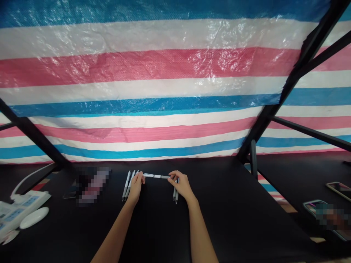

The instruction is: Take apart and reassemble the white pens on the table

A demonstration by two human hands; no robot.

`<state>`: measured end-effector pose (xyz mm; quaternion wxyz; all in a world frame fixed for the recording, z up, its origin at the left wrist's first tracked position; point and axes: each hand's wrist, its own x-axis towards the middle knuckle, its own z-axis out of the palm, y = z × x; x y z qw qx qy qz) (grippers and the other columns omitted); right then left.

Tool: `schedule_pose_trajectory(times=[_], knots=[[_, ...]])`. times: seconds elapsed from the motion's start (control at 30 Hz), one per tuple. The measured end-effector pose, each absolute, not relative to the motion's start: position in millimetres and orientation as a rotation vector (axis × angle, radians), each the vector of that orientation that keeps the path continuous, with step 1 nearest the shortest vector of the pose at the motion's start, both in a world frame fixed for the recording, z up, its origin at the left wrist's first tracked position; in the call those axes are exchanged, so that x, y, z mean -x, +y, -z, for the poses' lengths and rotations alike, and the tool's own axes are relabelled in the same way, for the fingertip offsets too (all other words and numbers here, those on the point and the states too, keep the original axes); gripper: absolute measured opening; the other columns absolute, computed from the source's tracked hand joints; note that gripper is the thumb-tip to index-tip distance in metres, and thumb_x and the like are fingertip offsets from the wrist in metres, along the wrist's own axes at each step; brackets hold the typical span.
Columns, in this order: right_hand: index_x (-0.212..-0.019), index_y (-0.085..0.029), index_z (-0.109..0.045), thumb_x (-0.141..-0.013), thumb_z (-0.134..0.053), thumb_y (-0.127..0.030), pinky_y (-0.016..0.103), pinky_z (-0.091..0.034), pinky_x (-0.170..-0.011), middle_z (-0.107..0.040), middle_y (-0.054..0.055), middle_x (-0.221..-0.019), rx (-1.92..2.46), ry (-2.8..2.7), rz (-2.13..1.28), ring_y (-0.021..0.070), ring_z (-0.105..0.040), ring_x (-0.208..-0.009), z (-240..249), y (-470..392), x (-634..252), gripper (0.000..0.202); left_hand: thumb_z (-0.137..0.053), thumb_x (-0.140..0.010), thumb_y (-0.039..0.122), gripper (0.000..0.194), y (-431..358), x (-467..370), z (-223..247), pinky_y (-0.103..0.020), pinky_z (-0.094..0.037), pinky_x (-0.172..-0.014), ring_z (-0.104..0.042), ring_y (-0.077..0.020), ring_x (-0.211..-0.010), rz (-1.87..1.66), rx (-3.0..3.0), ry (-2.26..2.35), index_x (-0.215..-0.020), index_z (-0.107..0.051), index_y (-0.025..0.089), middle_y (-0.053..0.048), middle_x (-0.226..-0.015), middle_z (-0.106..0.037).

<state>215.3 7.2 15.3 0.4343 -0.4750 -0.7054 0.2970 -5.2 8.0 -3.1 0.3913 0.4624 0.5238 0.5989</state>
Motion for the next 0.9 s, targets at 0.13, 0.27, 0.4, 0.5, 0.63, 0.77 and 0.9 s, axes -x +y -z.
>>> schedule_pose_trajectory(times=[0.13, 0.27, 0.4, 0.5, 0.63, 0.77, 0.9], knots=[[-0.085, -0.021, -0.065, -0.077, -0.057, -0.034, 0.024, -0.042, -0.059, -0.063, 0.001, -0.073, 1.192, -1.782, -0.696, 0.0145, -0.058, -0.064, -15.1, 7.3, -215.7, 0.016, -0.042, -0.081, 0.053, 0.042, 8.1, 5.7, 4.1, -0.026, -0.029, -0.054, -0.035, -0.0121, -0.051, -1.517, -1.194, 1.338, -0.055, -0.038, 0.021, 0.004, -0.051, -0.036], [-0.072, -0.020, -0.064, -0.085, -0.047, -0.039, 0.025, -0.041, -0.061, -0.061, 0.001, -0.066, 1.190, -1.815, -0.664, 0.0153, -0.058, -0.063, -13.8, 8.4, -213.7, 0.028, -0.042, -0.082, 0.053, 0.042, 8.7, 5.4, 4.7, -0.026, -0.029, -0.054, -0.036, -0.0121, -0.050, -1.520, -1.216, 1.349, -0.054, -0.038, 0.021, 0.004, -0.050, -0.036], [-0.068, -0.020, -0.064, -0.088, -0.040, -0.039, 0.026, -0.042, -0.063, -0.062, 0.002, -0.066, 1.214, -1.815, -0.670, 0.0160, -0.059, -0.065, -15.1, 7.8, -212.2, 0.037, -0.042, -0.081, 0.054, 0.043, 8.4, 4.6, 3.4, -0.026, -0.030, -0.053, -0.037, -0.0118, -0.049, -1.523, -1.217, 1.356, -0.054, -0.038, 0.021, 0.004, -0.050, -0.036], [-0.087, -0.020, -0.065, -0.081, -0.052, -0.037, 0.024, -0.042, -0.059, -0.063, 0.002, -0.071, 1.238, -1.777, -0.696, 0.0153, -0.059, -0.064, -17.4, 6.8, -213.2, 0.022, -0.041, -0.081, 0.055, 0.044, 8.1, 4.4, 2.7, -0.026, -0.029, -0.053, -0.036, -0.0117, -0.049, -1.525, -1.221, 1.368, -0.054, -0.037, 0.021, 0.004, -0.050, -0.036], [-0.084, -0.020, -0.064, -0.077, -0.057, -0.034, 0.023, -0.040, -0.057, -0.061, 0.000, -0.068, 1.210, -1.784, -0.705, 0.0139, -0.057, -0.061, -19.2, 6.1, -214.9, 0.017, -0.042, -0.080, 0.056, 0.044, 8.3, 4.8, 3.4, -0.026, -0.029, -0.053, -0.036, -0.0120, -0.050, -1.527, -1.210, 1.370, -0.054, -0.038, 0.021, 0.004, -0.050, -0.036], [-0.070, -0.020, -0.063, -0.084, -0.048, -0.039, 0.024, -0.038, -0.059, -0.058, -0.001, -0.062, 1.182, -1.799, -0.695, 0.0144, -0.055, -0.060, -19.5, 6.0, -213.4, 0.028, -0.043, -0.081, 0.053, 0.042, 7.5, 4.5, 2.8, -0.026, -0.029, -0.053, -0.036, -0.0123, -0.050, -1.530, -1.199, 1.354, -0.053, -0.039, 0.021, 0.004, -0.050, -0.036], [-0.055, -0.020, -0.055, -0.088, -0.037, -0.045, 0.025, -0.037, -0.058, -0.052, -0.001, -0.054, 1.226, -1.803, -0.690, 0.0144, -0.051, -0.056, -19.8, 5.4, -209.6, 0.045, -0.044, -0.081, 0.054, 0.044, 5.1, 3.4, -1.7, -0.027, -0.029, -0.054, -0.037, -0.0133, -0.050, -1.522, -1.224, 1.364, -0.052, -0.040, 0.021, 0.003, -0.050, -0.038]])
